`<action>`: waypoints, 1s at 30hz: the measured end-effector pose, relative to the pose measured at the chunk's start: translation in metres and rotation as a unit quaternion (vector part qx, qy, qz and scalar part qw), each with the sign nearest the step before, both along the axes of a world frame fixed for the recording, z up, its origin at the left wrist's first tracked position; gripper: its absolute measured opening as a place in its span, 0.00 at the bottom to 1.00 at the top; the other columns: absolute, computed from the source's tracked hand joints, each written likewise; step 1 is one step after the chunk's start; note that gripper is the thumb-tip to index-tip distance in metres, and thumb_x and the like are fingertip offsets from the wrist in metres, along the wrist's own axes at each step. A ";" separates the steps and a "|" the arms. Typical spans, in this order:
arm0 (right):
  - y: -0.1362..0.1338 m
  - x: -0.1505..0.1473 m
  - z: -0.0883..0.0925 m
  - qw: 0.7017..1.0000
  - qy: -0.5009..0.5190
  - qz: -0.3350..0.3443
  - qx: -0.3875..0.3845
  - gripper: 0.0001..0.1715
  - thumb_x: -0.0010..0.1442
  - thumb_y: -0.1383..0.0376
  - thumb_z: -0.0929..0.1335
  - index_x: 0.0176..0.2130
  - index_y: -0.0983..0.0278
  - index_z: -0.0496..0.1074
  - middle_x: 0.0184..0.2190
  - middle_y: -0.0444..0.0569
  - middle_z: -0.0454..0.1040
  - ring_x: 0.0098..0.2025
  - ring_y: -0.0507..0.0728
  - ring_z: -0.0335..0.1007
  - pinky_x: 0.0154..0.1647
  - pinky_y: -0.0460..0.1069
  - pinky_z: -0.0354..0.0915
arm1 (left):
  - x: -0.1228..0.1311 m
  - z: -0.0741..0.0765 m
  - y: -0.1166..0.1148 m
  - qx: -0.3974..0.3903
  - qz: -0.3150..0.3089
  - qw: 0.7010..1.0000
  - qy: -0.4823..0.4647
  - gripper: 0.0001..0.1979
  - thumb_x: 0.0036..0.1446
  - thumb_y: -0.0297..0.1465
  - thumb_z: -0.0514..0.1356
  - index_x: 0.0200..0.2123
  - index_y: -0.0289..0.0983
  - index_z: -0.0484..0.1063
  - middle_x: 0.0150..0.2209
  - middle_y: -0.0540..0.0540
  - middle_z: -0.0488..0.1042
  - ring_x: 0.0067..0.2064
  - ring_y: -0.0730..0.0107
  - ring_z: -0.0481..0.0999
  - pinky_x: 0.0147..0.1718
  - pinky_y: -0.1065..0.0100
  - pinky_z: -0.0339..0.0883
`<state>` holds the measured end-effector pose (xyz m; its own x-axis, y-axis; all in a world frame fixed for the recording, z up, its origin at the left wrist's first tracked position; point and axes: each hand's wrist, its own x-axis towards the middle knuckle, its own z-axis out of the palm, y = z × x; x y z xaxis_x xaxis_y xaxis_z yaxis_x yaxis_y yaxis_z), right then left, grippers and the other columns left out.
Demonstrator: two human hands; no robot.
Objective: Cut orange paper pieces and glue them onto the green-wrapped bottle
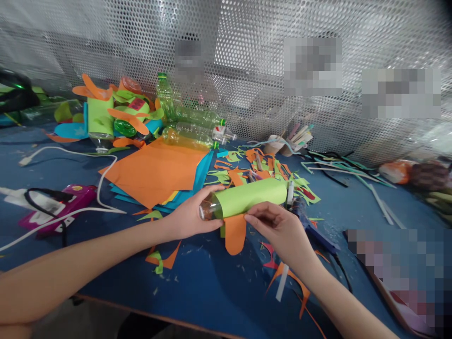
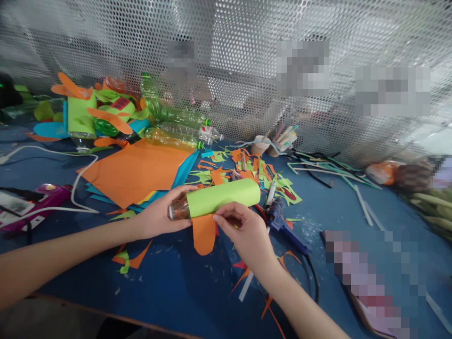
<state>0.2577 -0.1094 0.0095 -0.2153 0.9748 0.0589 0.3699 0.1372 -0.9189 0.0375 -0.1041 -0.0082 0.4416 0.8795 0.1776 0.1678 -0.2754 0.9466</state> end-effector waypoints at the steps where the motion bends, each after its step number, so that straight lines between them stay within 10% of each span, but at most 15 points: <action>1: 0.000 0.000 0.000 1.000 -0.002 -0.001 0.000 0.08 0.51 0.60 0.70 0.30 0.62 0.70 0.26 0.45 0.74 0.30 0.53 0.70 0.32 0.48 0.66 | 0.000 0.000 0.000 0.003 0.002 1.000 0.000 0.32 0.49 0.28 0.62 0.57 0.43 0.53 0.58 0.41 0.58 0.54 0.60 0.65 0.49 0.60 0.63; 30: -0.004 -0.005 -0.003 0.993 -0.074 -0.022 0.094 0.09 0.60 0.58 0.62 0.34 0.61 0.67 0.30 0.46 0.72 0.32 0.53 0.70 0.34 0.48 0.66 | 0.009 -0.002 -0.006 0.045 0.089 0.995 -0.024 0.31 0.48 0.33 0.64 0.55 0.42 0.56 0.57 0.41 0.60 0.56 0.56 0.62 0.52 0.56 0.61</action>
